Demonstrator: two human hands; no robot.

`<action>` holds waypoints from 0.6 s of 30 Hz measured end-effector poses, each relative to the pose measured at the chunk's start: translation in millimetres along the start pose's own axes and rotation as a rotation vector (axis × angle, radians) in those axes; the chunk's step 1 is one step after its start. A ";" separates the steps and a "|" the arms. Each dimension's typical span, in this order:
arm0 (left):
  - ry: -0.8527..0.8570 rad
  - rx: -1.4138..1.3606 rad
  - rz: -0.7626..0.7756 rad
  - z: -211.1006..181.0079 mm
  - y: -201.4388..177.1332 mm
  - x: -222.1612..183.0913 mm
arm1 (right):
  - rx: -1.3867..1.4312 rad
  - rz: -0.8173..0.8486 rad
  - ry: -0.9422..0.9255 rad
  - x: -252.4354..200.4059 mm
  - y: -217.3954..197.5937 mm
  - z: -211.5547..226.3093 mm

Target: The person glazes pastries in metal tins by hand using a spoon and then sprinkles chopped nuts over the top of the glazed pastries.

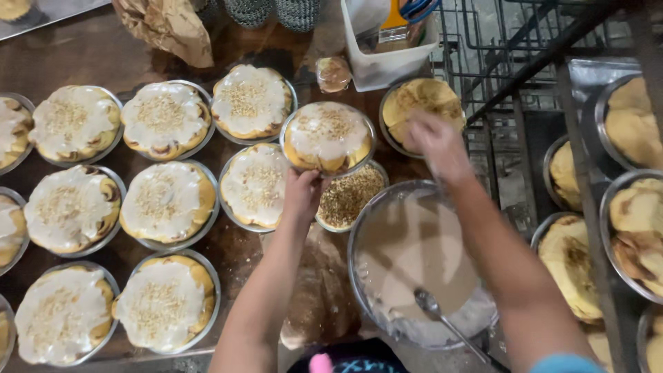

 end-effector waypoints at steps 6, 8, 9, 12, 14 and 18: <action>-0.033 0.012 -0.078 -17.9 -8.5 -41.2 | -1.143 0.096 -0.450 189.4 71.2 -33.3; -0.019 0.012 -0.041 -25.6 -2.5 -47.3 | -1.183 0.103 -0.372 225.7 79.3 -52.9; -0.009 0.012 -0.022 -31.1 0.0 -47.5 | -1.206 0.090 -0.365 238.6 82.2 -54.8; -0.012 0.002 -0.033 -29.6 0.9 -35.8 | -1.209 0.070 -0.395 259.4 85.3 -49.5; -0.036 0.022 -0.111 -19.4 -8.1 -23.3 | -1.153 0.067 -0.438 262.9 86.7 -41.7; -0.026 -0.001 -0.116 0.4 -7.9 11.5 | -0.960 0.093 -0.564 250.4 60.1 -9.0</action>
Point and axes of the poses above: each hand's wrist, its own x-axis towards the middle knuckle, its own y-axis out of the palm, z = x × y, the point moved 9 cm from there along x, towards the middle knuckle, and after that the axes turned 6 degrees about -y, right-handed, at the moved point
